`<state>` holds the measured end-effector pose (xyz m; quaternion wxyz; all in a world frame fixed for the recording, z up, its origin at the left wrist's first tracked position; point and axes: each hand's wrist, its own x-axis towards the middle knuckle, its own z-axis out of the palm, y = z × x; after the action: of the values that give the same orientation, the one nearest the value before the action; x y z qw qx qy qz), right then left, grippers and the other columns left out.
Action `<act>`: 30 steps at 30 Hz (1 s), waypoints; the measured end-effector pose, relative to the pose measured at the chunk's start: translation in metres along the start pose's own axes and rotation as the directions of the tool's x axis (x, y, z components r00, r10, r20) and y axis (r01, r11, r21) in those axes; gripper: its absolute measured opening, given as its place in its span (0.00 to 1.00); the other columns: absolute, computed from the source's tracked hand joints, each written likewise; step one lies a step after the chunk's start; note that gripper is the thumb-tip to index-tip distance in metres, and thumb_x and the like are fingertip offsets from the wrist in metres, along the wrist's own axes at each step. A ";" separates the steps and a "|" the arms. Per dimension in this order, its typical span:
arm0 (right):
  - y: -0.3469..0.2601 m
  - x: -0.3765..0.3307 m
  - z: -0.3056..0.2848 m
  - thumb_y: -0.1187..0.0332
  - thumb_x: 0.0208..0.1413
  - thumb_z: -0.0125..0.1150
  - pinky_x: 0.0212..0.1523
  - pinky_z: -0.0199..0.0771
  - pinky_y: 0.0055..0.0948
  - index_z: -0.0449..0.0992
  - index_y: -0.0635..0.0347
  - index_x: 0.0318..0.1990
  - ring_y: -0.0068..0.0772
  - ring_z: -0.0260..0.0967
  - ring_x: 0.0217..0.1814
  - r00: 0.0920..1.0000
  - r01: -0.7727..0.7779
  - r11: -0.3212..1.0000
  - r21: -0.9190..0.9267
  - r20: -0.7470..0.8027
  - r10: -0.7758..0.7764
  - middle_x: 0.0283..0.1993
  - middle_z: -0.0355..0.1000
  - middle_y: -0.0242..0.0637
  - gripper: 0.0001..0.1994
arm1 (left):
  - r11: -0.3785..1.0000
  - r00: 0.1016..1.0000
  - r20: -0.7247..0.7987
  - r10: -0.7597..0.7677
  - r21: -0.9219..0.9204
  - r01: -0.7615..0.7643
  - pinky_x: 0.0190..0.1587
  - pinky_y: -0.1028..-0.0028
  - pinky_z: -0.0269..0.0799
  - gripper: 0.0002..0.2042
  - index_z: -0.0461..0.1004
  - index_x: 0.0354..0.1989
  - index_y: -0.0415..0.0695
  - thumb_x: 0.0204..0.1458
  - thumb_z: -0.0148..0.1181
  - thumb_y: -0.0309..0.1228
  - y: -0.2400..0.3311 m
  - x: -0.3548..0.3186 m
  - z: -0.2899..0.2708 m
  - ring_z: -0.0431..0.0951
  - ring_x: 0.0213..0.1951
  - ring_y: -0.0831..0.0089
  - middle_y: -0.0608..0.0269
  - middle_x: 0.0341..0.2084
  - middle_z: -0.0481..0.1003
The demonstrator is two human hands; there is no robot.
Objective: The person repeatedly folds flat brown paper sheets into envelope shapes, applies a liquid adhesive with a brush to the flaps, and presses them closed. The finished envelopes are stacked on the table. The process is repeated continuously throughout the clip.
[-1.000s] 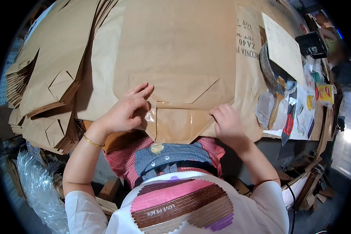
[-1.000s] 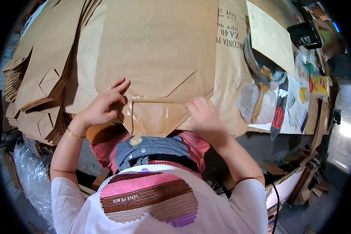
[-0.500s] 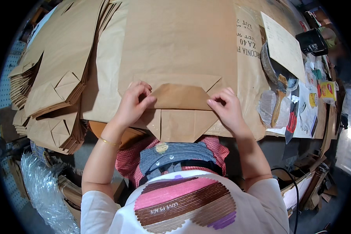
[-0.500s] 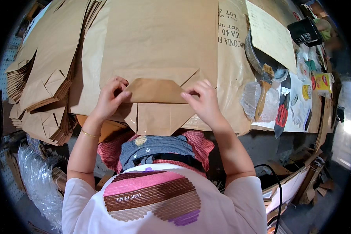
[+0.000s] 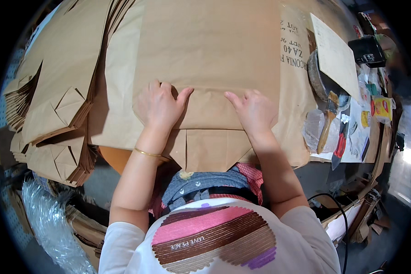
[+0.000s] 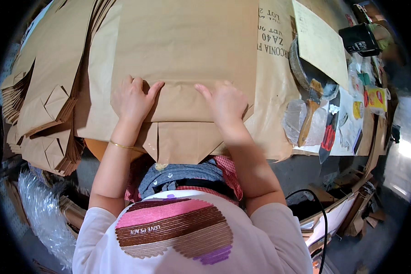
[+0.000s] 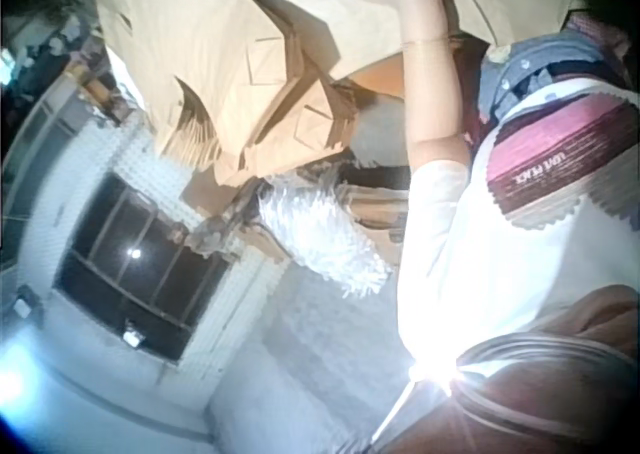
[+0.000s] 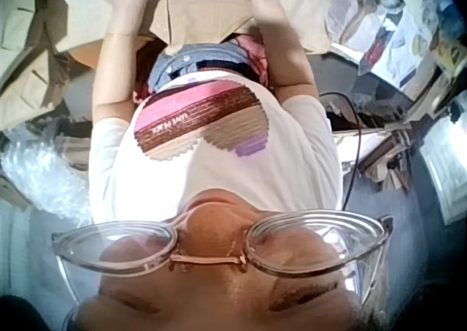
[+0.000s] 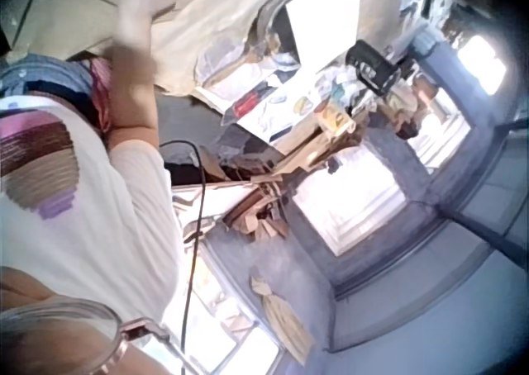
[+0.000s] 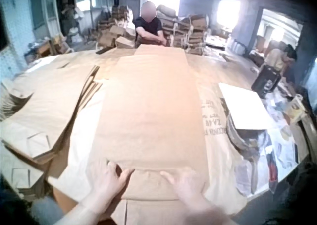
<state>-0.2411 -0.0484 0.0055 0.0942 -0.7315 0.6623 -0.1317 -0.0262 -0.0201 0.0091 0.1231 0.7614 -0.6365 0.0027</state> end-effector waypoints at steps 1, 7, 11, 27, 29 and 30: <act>0.002 0.000 0.004 0.54 0.45 0.71 0.26 0.64 0.36 0.66 0.63 0.18 0.41 0.66 0.26 1.000 0.001 0.999 -0.044 -0.020 -0.001 0.21 0.65 0.42 0.23 | 1.000 1.000 -0.006 -0.004 -0.021 0.004 0.33 0.60 0.67 0.18 0.71 0.26 0.42 0.46 0.66 0.46 0.000 0.002 0.003 0.72 0.32 0.57 0.57 0.30 0.70; 0.012 -0.034 0.001 0.53 0.47 0.65 0.50 0.70 0.42 0.76 0.57 0.46 0.44 0.69 0.53 0.934 0.331 0.939 0.096 -0.175 -0.312 0.48 0.73 0.40 0.22 | 0.850 0.871 -0.198 0.450 -0.204 -0.485 0.54 0.53 0.63 0.20 0.74 0.43 0.37 0.43 0.60 0.37 -0.013 -0.027 -0.014 0.70 0.52 0.51 0.48 0.44 0.74; -0.028 -0.040 0.009 0.53 0.49 0.64 0.71 0.44 0.43 0.58 0.66 0.64 0.45 0.47 0.73 0.806 0.579 0.812 0.076 0.097 -0.584 0.69 0.54 0.46 0.39 | 0.830 0.815 0.166 0.555 -0.171 -0.531 0.68 0.52 0.45 0.36 0.62 0.59 0.28 0.46 0.54 0.45 0.005 -0.035 -0.019 0.56 0.65 0.47 0.39 0.61 0.61; -0.004 -0.044 -0.004 0.51 0.50 0.63 0.72 0.42 0.47 0.50 0.69 0.68 0.47 0.41 0.76 0.862 0.469 0.877 0.108 0.161 -0.481 0.72 0.48 0.52 0.45 | 0.968 0.946 0.298 0.129 0.168 -0.185 0.70 0.56 0.39 0.50 0.52 0.66 0.31 0.49 0.46 0.67 -0.024 0.041 -0.014 0.49 0.69 0.52 0.41 0.67 0.52; -0.004 -0.045 -0.004 0.49 0.51 0.61 0.72 0.43 0.46 0.53 0.71 0.66 0.48 0.44 0.75 0.861 0.483 0.871 0.089 0.130 -0.491 0.70 0.51 0.53 0.43 | 0.943 0.940 0.334 -0.073 0.330 -0.045 0.70 0.55 0.39 0.50 0.52 0.66 0.32 0.49 0.47 0.67 -0.020 0.043 -0.030 0.49 0.70 0.53 0.42 0.67 0.51; -0.005 -0.045 -0.004 0.48 0.51 0.61 0.72 0.43 0.45 0.54 0.72 0.66 0.48 0.46 0.74 0.861 0.489 0.869 0.079 0.114 -0.495 0.70 0.52 0.53 0.43 | 0.912 0.925 0.339 -0.173 0.410 0.021 0.70 0.55 0.39 0.49 0.51 0.67 0.32 0.49 0.48 0.66 -0.018 0.042 -0.034 0.49 0.70 0.53 0.42 0.67 0.51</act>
<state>-0.2419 -0.0029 0.0076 0.1179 -0.8809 0.4428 -0.1188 0.0047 -0.0515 0.0455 -0.1561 0.7884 -0.5947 -0.0165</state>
